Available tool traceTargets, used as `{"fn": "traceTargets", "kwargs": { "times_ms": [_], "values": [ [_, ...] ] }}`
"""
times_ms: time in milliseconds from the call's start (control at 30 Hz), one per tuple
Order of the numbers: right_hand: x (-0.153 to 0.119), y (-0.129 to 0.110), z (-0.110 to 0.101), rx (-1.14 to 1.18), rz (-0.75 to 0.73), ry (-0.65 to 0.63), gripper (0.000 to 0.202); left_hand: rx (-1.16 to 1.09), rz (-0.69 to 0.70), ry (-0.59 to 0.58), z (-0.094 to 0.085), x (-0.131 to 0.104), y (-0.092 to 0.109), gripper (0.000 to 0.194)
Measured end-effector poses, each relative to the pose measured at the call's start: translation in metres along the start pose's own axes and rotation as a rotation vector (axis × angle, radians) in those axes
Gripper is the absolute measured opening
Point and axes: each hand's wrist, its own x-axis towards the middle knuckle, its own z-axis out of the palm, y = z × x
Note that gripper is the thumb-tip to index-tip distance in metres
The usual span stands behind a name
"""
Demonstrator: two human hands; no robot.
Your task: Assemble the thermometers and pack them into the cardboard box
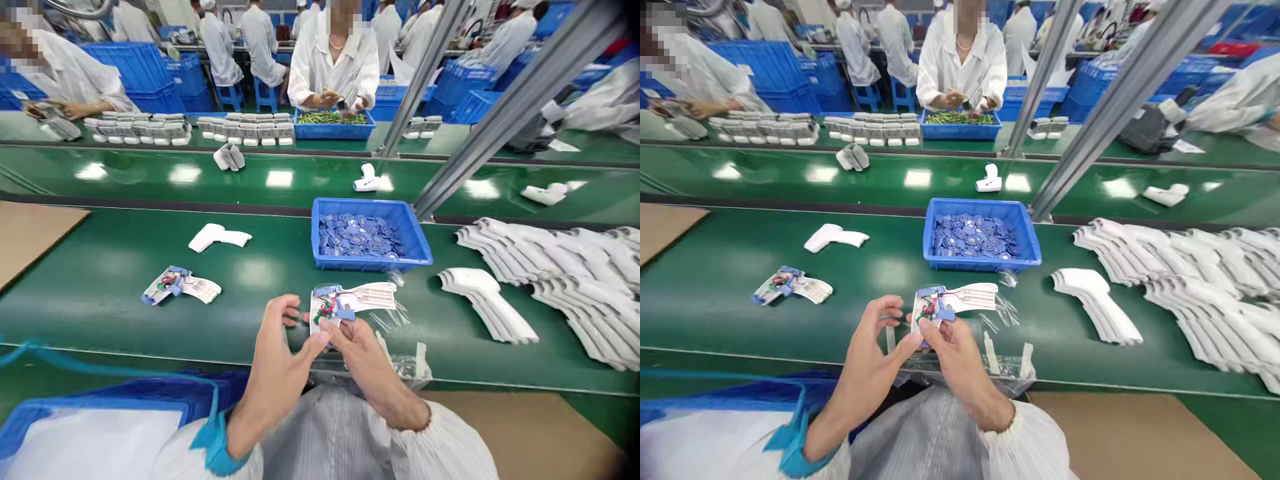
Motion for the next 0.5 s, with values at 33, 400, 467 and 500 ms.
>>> {"fn": "traceTargets", "kwargs": {
  "times_ms": [33,400,467,500],
  "values": [
    [-0.001,0.006,0.000,0.050,-0.044,0.001,0.050,-0.066,-0.026,-0.084,0.009,0.003,0.001,0.061],
    [-0.056,-0.032,-0.068,-0.818,-0.341,0.368,0.031,-0.005,0.102,-0.361,0.026,0.024,0.016,0.017],
    [-0.049,-0.041,-0.069,-0.868,-0.464,0.407,0.020,0.050,0.171,-0.381,0.028,0.021,0.019,0.014],
    [-0.044,-0.044,-0.067,-0.898,-0.486,0.375,0.016,0.078,0.200,-0.397,0.030,0.019,0.020,0.013]
  ]
}}
